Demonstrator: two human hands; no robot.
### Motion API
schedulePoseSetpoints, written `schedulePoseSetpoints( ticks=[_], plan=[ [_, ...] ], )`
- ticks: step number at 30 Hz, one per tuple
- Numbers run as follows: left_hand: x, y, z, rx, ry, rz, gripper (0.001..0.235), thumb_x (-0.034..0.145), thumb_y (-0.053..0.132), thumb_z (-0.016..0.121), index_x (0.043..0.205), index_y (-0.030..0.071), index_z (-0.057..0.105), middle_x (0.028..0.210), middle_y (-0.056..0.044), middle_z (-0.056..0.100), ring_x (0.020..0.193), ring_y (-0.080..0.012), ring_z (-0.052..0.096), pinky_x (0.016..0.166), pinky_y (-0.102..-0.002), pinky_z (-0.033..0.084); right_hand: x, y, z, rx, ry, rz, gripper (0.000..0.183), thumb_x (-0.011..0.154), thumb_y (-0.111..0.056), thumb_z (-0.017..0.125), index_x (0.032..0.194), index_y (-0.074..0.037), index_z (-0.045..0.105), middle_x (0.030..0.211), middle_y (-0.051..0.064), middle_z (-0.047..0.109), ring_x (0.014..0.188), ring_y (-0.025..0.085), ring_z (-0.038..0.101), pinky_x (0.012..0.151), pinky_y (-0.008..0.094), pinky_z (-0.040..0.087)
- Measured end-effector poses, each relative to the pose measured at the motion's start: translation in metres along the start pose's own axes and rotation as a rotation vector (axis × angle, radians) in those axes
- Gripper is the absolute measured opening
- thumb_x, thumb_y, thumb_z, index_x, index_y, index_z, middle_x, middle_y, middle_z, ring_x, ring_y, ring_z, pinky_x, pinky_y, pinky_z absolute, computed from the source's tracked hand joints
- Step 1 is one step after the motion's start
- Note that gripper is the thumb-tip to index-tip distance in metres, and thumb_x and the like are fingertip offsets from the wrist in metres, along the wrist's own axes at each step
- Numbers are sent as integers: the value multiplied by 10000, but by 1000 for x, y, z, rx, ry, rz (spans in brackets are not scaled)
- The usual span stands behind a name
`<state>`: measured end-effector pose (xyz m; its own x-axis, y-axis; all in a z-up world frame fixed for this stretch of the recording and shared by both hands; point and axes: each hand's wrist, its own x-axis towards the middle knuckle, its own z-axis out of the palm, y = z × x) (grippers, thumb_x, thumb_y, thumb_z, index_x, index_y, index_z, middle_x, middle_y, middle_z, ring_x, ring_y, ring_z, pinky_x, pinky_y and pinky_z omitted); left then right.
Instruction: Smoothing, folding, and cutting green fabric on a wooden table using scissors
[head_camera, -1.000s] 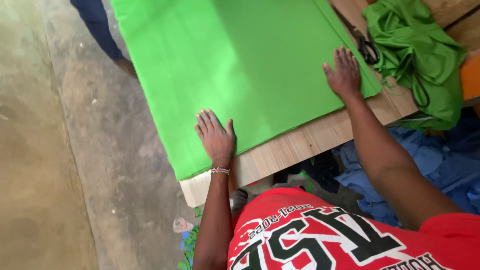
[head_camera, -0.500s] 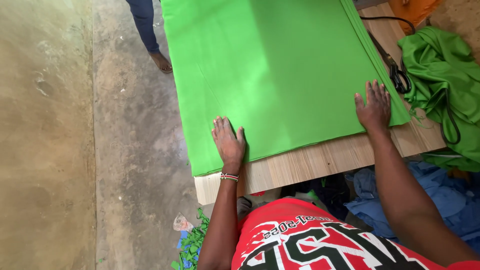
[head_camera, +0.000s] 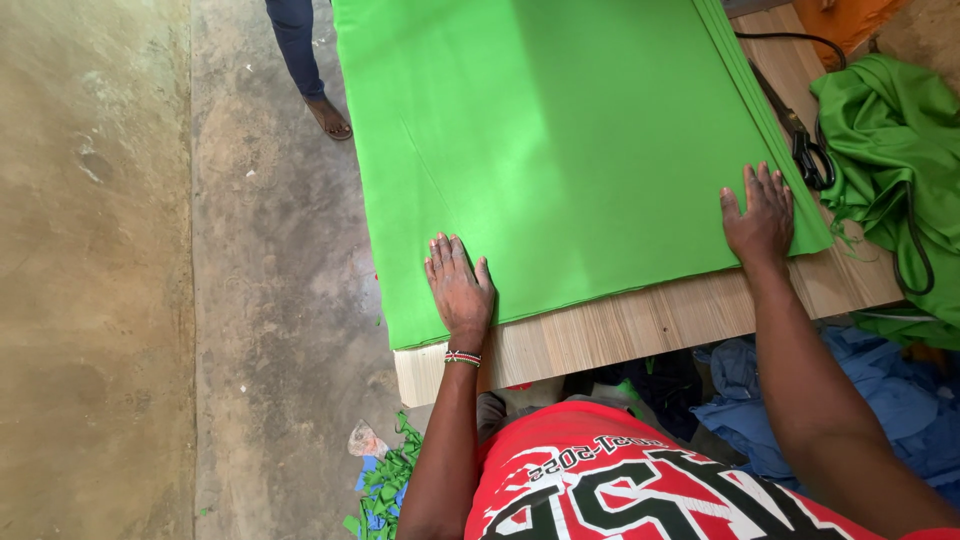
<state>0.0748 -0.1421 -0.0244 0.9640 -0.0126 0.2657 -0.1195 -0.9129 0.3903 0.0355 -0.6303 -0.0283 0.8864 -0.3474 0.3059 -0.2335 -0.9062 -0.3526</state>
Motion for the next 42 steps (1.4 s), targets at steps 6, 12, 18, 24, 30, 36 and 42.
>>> schedulePoseSetpoints(
  ticks=[6, 12, 18, 24, 30, 36, 42],
  plan=[
    [-1, 0, 0, 11, 17, 13, 632, 1017, 349, 518, 1537, 1, 427, 1635, -195, 372, 1546, -334, 281, 1274, -484, 183, -1, -8, -5, 21, -1, 24, 639, 1115, -432, 467, 1581, 5, 469, 1647, 234, 370, 1527, 389, 278, 1232, 491, 155],
    [0, -1, 3, 28, 20, 14, 635, 1017, 353, 518, 1538, 2, 426, 1633, -196, 375, 1544, -336, 286, 1274, -485, 185, -2, -8, -5, 20, 29, 3, 621, 1118, -414, 496, 1562, 20, 502, 1628, 251, 402, 1514, 401, 308, 1220, 502, 183],
    [0, -1, 5, 48, 27, 16, 633, 1015, 356, 520, 1534, 4, 434, 1631, -194, 379, 1544, -331, 287, 1274, -483, 186, -1, -8, -6, 23, 47, -2, 609, 1114, -403, 517, 1548, 25, 526, 1619, 252, 419, 1508, 399, 323, 1216, 500, 195],
    [-1, -1, 4, 43, 29, 18, 632, 1021, 353, 512, 1537, -1, 425, 1631, -200, 377, 1545, -337, 286, 1273, -490, 190, -1, -10, -7, 35, 36, 18, 604, 1105, -397, 521, 1549, 13, 522, 1624, 242, 413, 1508, 395, 321, 1217, 498, 188],
    [1, -3, 3, 18, 23, 6, 626, 1010, 346, 530, 1530, 11, 440, 1626, -197, 387, 1539, -335, 298, 1270, -489, 191, -1, -5, -3, 32, 51, -4, 600, 1107, -387, 533, 1545, 23, 531, 1616, 253, 423, 1501, 404, 332, 1214, 502, 201],
    [-5, -4, -1, 124, -45, -49, 659, 1037, 425, 464, 1587, 78, 362, 1667, -175, 309, 1565, -329, 223, 1272, -502, 145, -2, 5, 6, 18, 100, -72, 574, 1115, -351, 582, 1524, 51, 573, 1588, 284, 466, 1474, 434, 376, 1195, 520, 233],
    [-4, 15, -21, 195, -145, -83, 683, 1075, 508, 362, 1632, 118, 293, 1696, -167, 254, 1585, -327, 175, 1283, -520, 96, -3, -7, -7, -33, 98, -37, 564, 1106, -362, 595, 1516, 25, 586, 1555, 297, 502, 1445, 455, 425, 1181, 540, 278]
  ],
)
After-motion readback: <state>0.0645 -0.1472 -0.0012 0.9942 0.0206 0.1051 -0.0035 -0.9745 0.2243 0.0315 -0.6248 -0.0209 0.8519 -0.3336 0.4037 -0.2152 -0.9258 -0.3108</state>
